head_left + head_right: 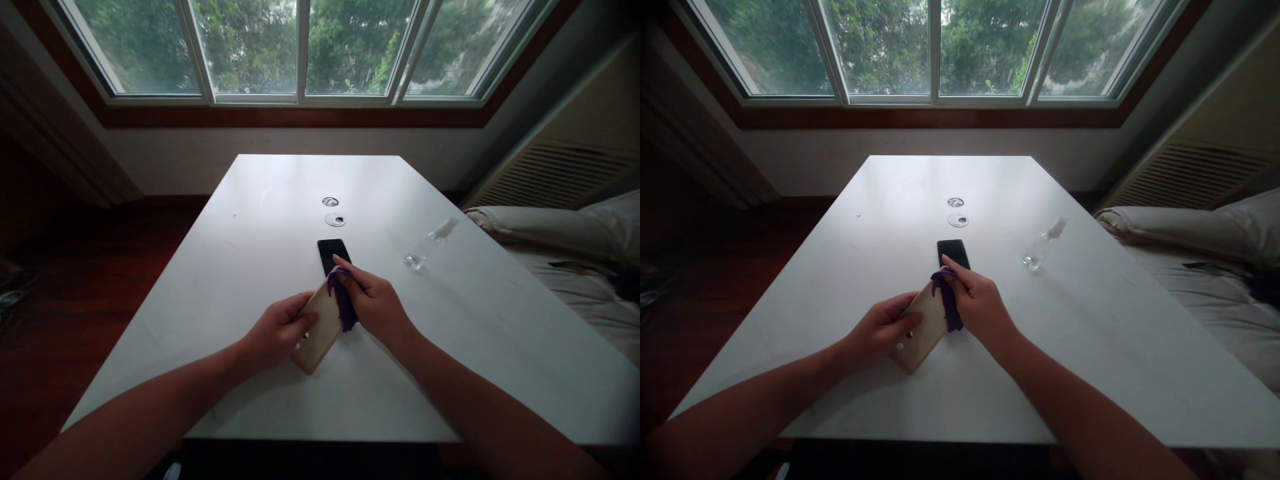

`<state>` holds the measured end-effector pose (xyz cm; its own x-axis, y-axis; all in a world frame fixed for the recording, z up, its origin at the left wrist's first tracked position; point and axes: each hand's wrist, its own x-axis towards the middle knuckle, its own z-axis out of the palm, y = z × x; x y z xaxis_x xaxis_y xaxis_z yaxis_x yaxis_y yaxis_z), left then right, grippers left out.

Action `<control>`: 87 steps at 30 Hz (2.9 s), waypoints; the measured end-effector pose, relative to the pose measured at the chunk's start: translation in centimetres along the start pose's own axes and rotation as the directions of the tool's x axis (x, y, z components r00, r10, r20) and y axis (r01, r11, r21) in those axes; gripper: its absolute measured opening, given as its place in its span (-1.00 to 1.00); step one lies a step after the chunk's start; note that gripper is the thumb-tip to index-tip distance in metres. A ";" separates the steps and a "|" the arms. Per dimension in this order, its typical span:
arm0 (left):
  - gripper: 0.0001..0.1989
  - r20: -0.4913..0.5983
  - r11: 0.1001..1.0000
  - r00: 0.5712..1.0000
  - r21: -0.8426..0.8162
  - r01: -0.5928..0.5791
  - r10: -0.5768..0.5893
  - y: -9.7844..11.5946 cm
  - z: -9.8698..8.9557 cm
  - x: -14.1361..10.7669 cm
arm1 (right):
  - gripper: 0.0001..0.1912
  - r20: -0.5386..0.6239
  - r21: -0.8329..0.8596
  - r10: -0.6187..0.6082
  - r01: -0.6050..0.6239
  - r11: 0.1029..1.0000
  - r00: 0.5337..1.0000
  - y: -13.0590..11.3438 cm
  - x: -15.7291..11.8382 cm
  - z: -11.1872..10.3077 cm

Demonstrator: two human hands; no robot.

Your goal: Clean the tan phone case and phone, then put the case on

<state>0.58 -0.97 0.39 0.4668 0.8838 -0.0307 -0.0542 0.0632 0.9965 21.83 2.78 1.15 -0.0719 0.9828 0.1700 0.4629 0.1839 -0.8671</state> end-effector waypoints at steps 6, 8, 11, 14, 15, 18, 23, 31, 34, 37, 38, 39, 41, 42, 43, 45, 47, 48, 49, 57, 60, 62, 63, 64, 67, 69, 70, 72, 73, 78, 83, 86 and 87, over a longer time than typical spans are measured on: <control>-0.55 -0.013 0.998 1.000 0.058 -0.024 0.025 -0.1 -0.2 -0.2 | -0.57 -0.004 -0.023 0.024 -0.024 0.999 1.000 -0.2 -0.1 0.1; -0.54 -0.029 0.998 0.999 0.053 -0.030 0.032 0.0 -0.2 -0.1 | -0.58 -0.006 -0.015 0.021 -0.021 1.000 1.000 -0.1 -0.1 0.1; -0.54 -0.047 0.998 0.998 0.048 -0.038 0.040 0.0 -0.3 -0.1 | -0.59 -0.004 0.022 0.022 -0.021 1.000 1.000 0.0 0.0 0.1; -0.54 -0.047 0.997 0.998 0.059 -0.044 0.046 0.1 -0.2 -0.2 | -0.59 -0.007 0.053 0.034 -0.034 0.998 0.999 0.0 0.1 0.1; -0.54 -0.048 0.997 0.998 0.062 -0.046 0.049 0.1 -0.2 -0.3 | -0.59 -0.006 0.059 0.042 -0.042 0.997 0.999 -0.1 0.1 0.1; -0.54 -0.051 0.996 0.997 0.072 -0.055 0.058 0.2 -0.1 -0.4 | -0.57 0.010 0.077 0.072 -0.072 0.994 0.997 -0.3 0.0 0.0; -0.55 -0.037 0.994 0.996 0.081 -0.074 0.078 0.3 -0.1 -0.6 | -0.53 0.012 0.089 0.085 -0.086 0.992 0.996 -0.4 0.0 -0.1; -0.58 -0.129 0.994 0.988 0.087 -0.072 0.083 0.3 -0.6 -0.6 | -0.50 0.004 0.103 0.097 -0.097 0.990 0.995 -0.4 0.2 -0.3; -0.56 -0.151 0.995 0.986 0.078 -0.066 0.077 0.3 -0.5 -0.6 | -0.45 0.041 0.123 0.133 -0.137 0.983 0.990 -0.4 0.2 -0.2; -0.56 -0.178 0.992 0.980 0.098 -0.075 0.092 0.2 -0.4 -0.6 | -0.47 0.081 0.146 0.133 -0.144 0.979 0.988 -0.3 0.1 0.1; -0.57 -0.188 0.990 0.977 0.110 -0.083 0.103 0.2 -0.5 -0.7 | -0.48 0.100 0.153 0.136 -0.150 0.977 0.986 -0.2 0.1 0.2; -0.57 -0.197 0.988 0.974 0.127 -0.092 0.116 0.2 -0.5 -0.7 | -0.48 0.120 0.161 0.147 -0.166 0.973 0.982 -0.2 0.0 0.4; -0.58 -0.208 0.979 0.968 0.174 -0.106 0.141 0.2 -0.5 -0.7 | -0.48 0.164 0.191 0.191 -0.221 0.956 0.968 -0.1 -0.3 0.7; -0.58 -0.211 0.973 0.965 0.201 -0.113 0.156 0.2 -0.6 -0.7 | -0.49 0.185 0.210 0.211 -0.248 0.946 0.960 -0.1 -0.4 0.9; -0.59 -0.211 0.966 0.963 0.227 -0.121 0.170 0.1 -0.6 -0.7 | -0.49 0.205 0.225 0.223 -0.268 0.937 0.953 -0.1 -0.6 1.1; -0.60 -0.208 0.951 0.958 0.278 -0.137 0.199 0.1 -0.5 -0.7 | -0.52 0.240 0.243 0.233 -0.290 0.925 0.942 -0.1 -1.0 1.5; -0.61 -0.210 0.933 0.951 0.328 -0.151 0.228 0.0 -0.5 -0.8 | -0.56 0.276 0.237 0.230 -0.298 0.925 0.933 -0.2 -1.4 1.7; -0.61 -0.213 0.923 0.947 0.353 -0.155 0.240 0.0 -0.5 -0.9 | -0.58 0.289 0.223 0.225 -0.294 0.930 0.931 -0.2 -1.6 1.7; -0.62 -0.219 0.913 0.943 0.377 -0.157 0.253 -0.1 -0.4 -0.9 | -0.60 0.298 0.201 0.215 -0.282 0.938 0.930 -0.3 -1.7 1.7; -0.64 -0.373 0.902 0.866 0.393 -0.178 0.333 0.0 -0.4 -0.9 | -0.80 0.458 0.018 -0.056 0.054 0.998 0.887 -1.8 -2.3 1.8; -0.64 -0.426 0.931 0.845 0.302 -0.204 0.324 0.3 -0.3 -0.7 | -0.76 0.481 0.026 -0.097 0.097 0.995 0.871 -2.0 -2.5 2.1; -0.64 -0.434 0.956 0.855 0.198 -0.215 0.283 0.5 -0.3 -0.5 | -0.75 0.452 0.032 -0.105 0.101 0.994 0.886 -2.0 -2.5 2.0; -0.63 -0.432 0.967 0.866 0.131 -0.218 0.254 0.6 -0.3 -0.4 | -0.75 0.432 0.031 -0.110 0.107 0.994 0.895 -2.0 -2.4 1.8; -0.63 -0.432 0.973 0.873 0.065 -0.222 0.228 0.6 -0.4 -0.3 | -0.75 0.407 0.021 -0.112 0.113 0.993 0.907 -2.0 -2.3 1.6; -0.63 -0.487 0.966 0.851 -0.055 -0.254 0.196 0.7 -0.9 0.3 | -0.76 0.331 -0.039 -0.124 0.145 0.989 0.936 -1.9 -1.9 0.8; -0.61 -0.564 0.962 0.807 -0.079 -0.263 0.175 0.8 -1.4 0.8 | -0.79 0.289 -0.042 -0.135 0.153 0.987 0.948 -1.8 -1.5 0.4; -0.58 -0.601 0.963 0.784 -0.086 -0.256 0.155 0.9 -1.7 1.0 | -0.79 0.270 -0.021 -0.129 0.140 0.990 0.954 -1.7 -1.4 0.3; -0.52 -0.647 0.966 0.752 -0.091 -0.243 0.128 1.1 -2.1 1.3 | -0.78 0.224 0.046 -0.085 0.076 0.996 0.971 -1.4 -1.1 0.2; -0.51 -0.655 0.968 0.746 -0.089 -0.237 0.123 1.3 -2.3 1.5 | -0.77 0.197 0.079 -0.053 0.038 0.996 0.979 -1.2 -0.9 0.3; -0.54 -0.605 0.981 0.791 -0.077 -0.176 0.094 1.7 -2.9 1.6 | -0.70 0.087 0.230 0.081 -0.099 0.968 0.993 -0.1 -0.2 0.7; -0.57 -0.566 0.993 0.820 -0.025 -0.118 0.083 1.5 -3.3 1.6 | -0.62 0.008 0.368 0.187 -0.177 0.913 0.982 0.2 0.3 0.3; -0.44 -0.486 0.998 0.873 -0.017 -0.065 0.048 1.6 -3.2 1.6 | -0.58 -0.031 0.374 0.206 -0.180 0.910 0.978 0.0 0.5 -0.3; -0.38 -0.459 0.999 0.888 -0.016 -0.047 0.034 1.7 -3.2 1.6 | -0.56 -0.037 0.367 0.211 -0.183 0.912 0.977 0.0 0.6 -0.5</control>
<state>-1.56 2.05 1.79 0.0076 0.9996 -0.0288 -0.0903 0.0293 0.9955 22.18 3.41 1.50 0.0602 0.9982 0.0008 0.1107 -0.0058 -0.9938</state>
